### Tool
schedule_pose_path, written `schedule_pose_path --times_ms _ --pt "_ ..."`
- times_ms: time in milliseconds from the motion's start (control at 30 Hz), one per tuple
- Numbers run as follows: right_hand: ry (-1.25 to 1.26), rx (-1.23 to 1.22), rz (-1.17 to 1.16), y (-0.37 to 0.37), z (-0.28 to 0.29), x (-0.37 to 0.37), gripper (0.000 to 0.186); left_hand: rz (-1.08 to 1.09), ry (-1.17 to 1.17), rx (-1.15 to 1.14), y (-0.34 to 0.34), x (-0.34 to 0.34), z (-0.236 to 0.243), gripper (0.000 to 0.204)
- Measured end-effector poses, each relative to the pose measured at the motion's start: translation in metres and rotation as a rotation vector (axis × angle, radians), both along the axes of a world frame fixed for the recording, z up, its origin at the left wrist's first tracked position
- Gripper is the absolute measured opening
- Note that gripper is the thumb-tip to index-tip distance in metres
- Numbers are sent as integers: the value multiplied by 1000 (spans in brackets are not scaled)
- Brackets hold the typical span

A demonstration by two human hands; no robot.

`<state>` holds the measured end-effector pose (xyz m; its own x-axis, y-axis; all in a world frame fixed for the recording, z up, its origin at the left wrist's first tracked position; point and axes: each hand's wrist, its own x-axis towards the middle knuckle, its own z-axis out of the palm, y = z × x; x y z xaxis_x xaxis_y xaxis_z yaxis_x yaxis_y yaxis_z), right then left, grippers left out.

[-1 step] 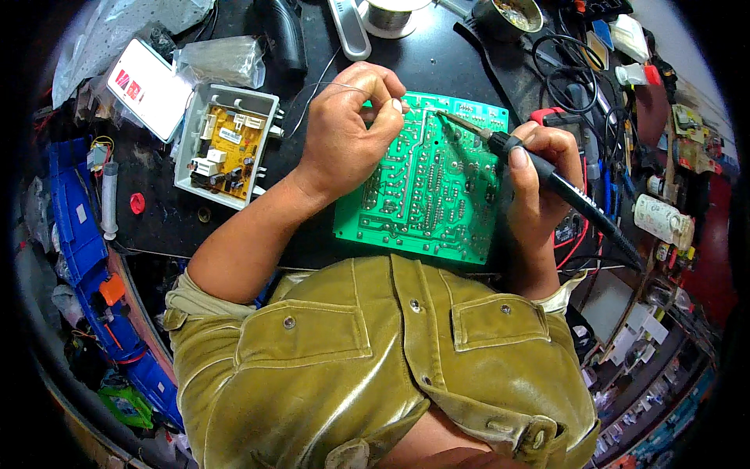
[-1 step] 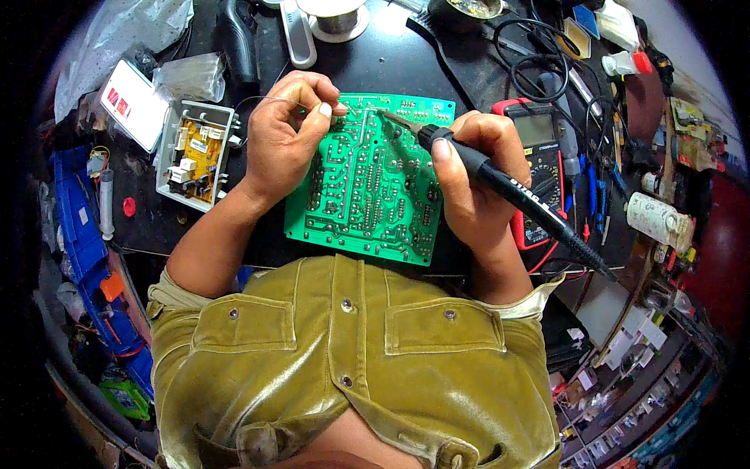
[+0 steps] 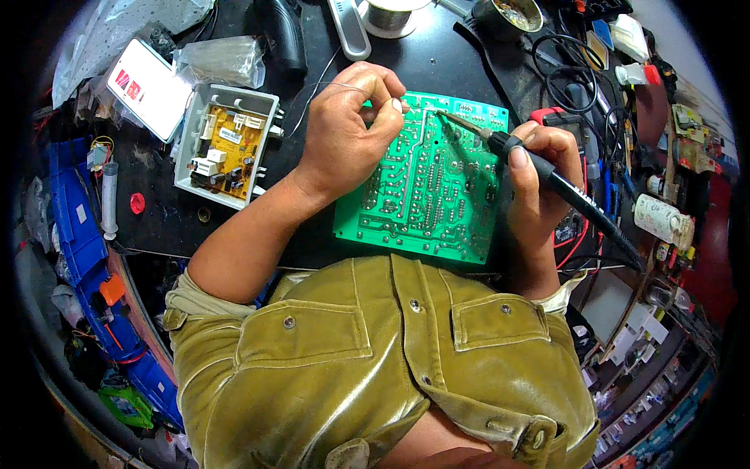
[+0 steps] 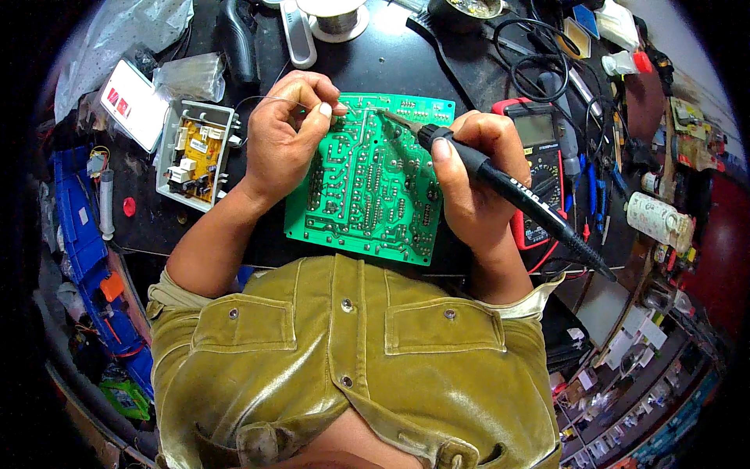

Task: The person uses a hot air gun and a soldering iron to work on a green circuit board. They repeatedly heat specific areas of the board with the hot air gun and then apply solder with the soldering iron, occasionally using tweezers to handle small components.

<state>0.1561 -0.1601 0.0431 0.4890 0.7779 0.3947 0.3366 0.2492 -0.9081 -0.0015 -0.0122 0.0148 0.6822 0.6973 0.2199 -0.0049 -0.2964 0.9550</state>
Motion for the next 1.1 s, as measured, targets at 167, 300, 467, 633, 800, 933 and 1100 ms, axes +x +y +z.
schedule_pose_path --times_ms 167,300,467,633,800,933,1100 --pt "5 -36 -36 -1 3 -2 15 -11 9 51 2 0 0 16" --pt "-19 -30 -64 0 2 -1 15 -10 8 26 1 0 1 15" --pt "-22 -21 -109 1 0 -1 14 -7 5 28 1 0 2 16" --pt "17 -13 -137 2 0 0 15 -6 -1 40 1 0 1 15" --pt "107 1 -148 4 0 -1 16 -6 -2 45 1 0 0 15" --pt "87 -19 -155 2 -4 2 14 4 40 81 4 1 -1 16" --pt "35 -17 -162 2 1 2 13 -9 14 14 0 2 3 16"
